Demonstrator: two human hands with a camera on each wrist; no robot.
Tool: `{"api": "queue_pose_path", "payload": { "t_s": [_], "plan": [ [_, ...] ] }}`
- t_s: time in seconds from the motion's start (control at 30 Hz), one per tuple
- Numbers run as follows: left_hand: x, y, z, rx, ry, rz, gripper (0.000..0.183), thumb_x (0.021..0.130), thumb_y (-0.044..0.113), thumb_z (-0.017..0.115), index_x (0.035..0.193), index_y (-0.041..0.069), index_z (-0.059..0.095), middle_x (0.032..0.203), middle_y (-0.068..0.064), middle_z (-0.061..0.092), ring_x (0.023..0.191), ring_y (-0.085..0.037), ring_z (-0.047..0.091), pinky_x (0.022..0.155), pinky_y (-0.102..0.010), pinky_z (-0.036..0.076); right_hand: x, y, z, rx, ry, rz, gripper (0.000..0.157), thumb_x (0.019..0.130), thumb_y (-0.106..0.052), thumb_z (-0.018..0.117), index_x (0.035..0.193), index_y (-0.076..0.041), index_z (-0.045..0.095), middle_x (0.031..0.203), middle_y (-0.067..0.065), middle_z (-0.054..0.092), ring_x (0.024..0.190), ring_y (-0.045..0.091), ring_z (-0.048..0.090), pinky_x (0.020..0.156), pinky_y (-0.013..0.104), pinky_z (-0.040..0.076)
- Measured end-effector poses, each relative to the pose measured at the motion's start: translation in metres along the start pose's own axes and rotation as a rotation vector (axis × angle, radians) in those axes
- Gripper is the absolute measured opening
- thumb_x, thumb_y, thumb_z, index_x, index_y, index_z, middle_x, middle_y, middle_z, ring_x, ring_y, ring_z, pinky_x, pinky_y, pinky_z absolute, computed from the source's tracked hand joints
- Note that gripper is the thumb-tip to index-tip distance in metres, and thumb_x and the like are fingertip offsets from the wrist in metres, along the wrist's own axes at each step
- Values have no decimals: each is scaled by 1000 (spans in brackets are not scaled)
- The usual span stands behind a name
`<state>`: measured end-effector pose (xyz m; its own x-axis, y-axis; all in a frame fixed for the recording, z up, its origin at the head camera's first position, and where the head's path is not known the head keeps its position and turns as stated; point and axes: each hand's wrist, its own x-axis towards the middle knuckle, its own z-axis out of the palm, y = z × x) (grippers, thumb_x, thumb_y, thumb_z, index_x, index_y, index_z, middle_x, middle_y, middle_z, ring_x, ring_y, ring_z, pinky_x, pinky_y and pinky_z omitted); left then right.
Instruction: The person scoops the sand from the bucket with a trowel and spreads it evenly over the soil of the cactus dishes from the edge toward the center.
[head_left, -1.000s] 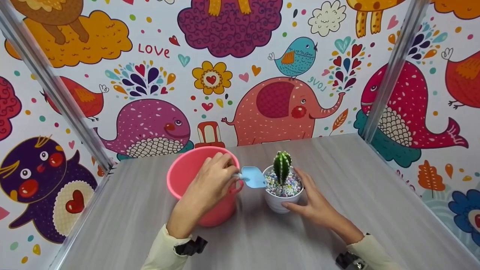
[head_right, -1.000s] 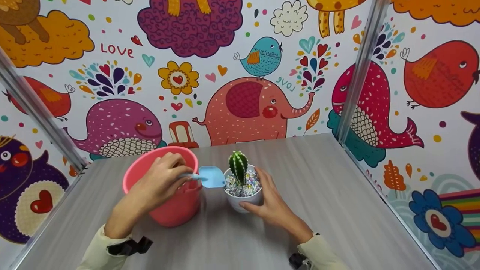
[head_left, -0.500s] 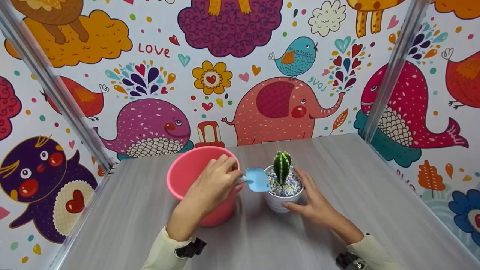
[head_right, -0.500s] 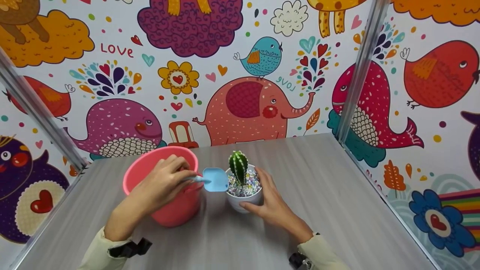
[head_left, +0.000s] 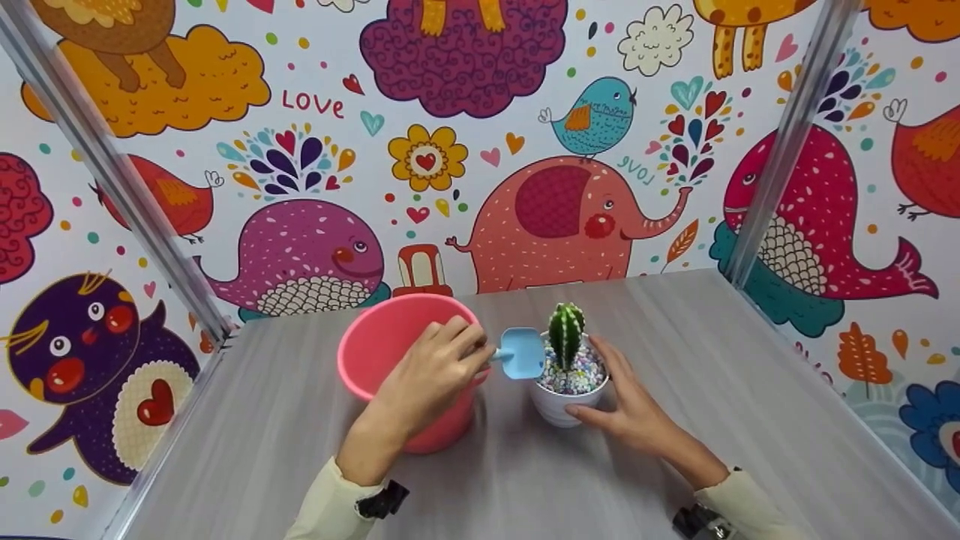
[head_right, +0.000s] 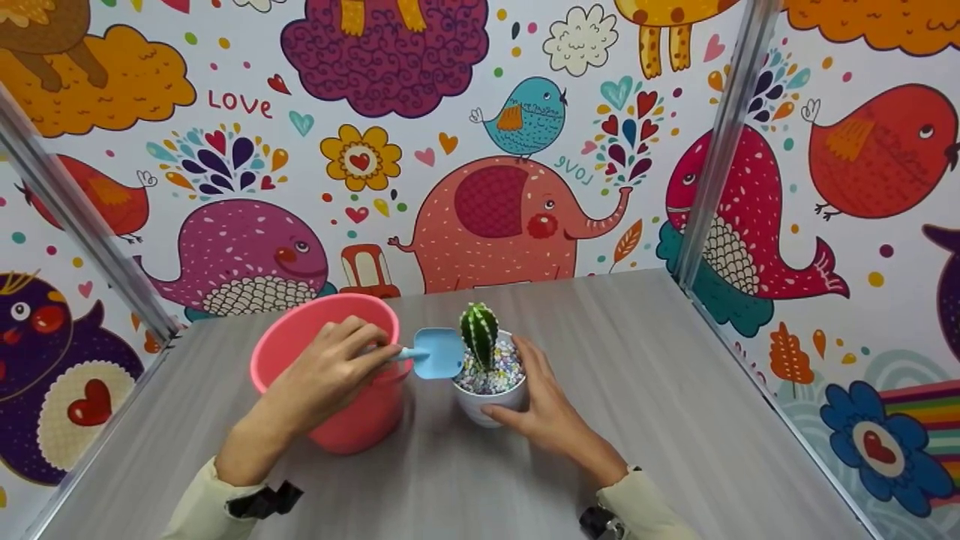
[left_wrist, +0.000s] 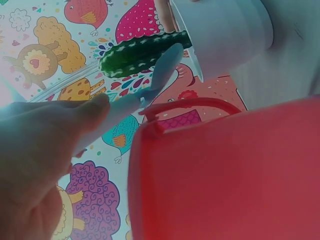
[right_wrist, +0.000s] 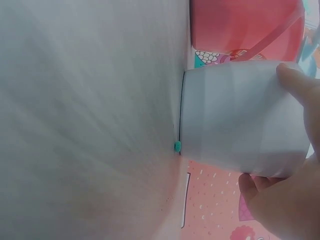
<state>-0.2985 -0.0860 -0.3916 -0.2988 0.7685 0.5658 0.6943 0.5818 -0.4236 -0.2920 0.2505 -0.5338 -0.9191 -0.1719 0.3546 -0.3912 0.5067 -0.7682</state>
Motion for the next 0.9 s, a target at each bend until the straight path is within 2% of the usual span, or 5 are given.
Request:
{"api": "queue_pose_path", "payload": {
  "t_s": [0.3, 0.4, 0.67, 0.8, 0.9],
  "plan": [
    [-7, -5, 9, 76, 129, 77, 38, 89, 31, 92, 121, 13, 81, 115, -2, 71, 104, -18, 59, 82, -29, 49, 0, 0, 0, -7, 6, -6, 115, 84, -41, 95, 173, -25, 24, 174, 12, 29, 162, 39, 32, 124, 73, 31],
    [-10, -6, 12, 76, 173, 102, 36, 91, 29, 91, 121, 13, 81, 112, -2, 69, 103, -18, 59, 81, -29, 49, 0, 0, 1, -14, 13, -30, 114, 84, -39, 95, 172, -20, 25, 174, 14, 30, 161, 40, 33, 124, 72, 32],
    [-13, -4, 13, 125, 174, 162, 32, 94, 22, 87, 124, 15, 79, 109, -1, 66, 103, -18, 59, 80, -27, 48, 0, 2, 2, -25, 33, -63, 113, 85, -36, 95, 171, -10, 27, 173, 16, 32, 160, 41, 35, 123, 71, 32],
    [-15, -6, 15, 75, 177, 120, 37, 91, 26, 90, 125, 14, 80, 111, -1, 68, 104, -18, 59, 81, -28, 49, 0, 2, 2, -30, 33, -61, 113, 85, -36, 95, 171, -10, 27, 173, 16, 32, 160, 41, 35, 124, 71, 33],
    [-20, -9, 16, -27, 194, 45, 42, 86, 26, 95, 124, 14, 81, 111, -2, 69, 105, -19, 59, 80, -29, 50, 0, 2, 2, -32, 33, -61, 113, 85, -37, 95, 171, -10, 27, 173, 17, 32, 160, 41, 35, 124, 70, 33]
  ]
}}
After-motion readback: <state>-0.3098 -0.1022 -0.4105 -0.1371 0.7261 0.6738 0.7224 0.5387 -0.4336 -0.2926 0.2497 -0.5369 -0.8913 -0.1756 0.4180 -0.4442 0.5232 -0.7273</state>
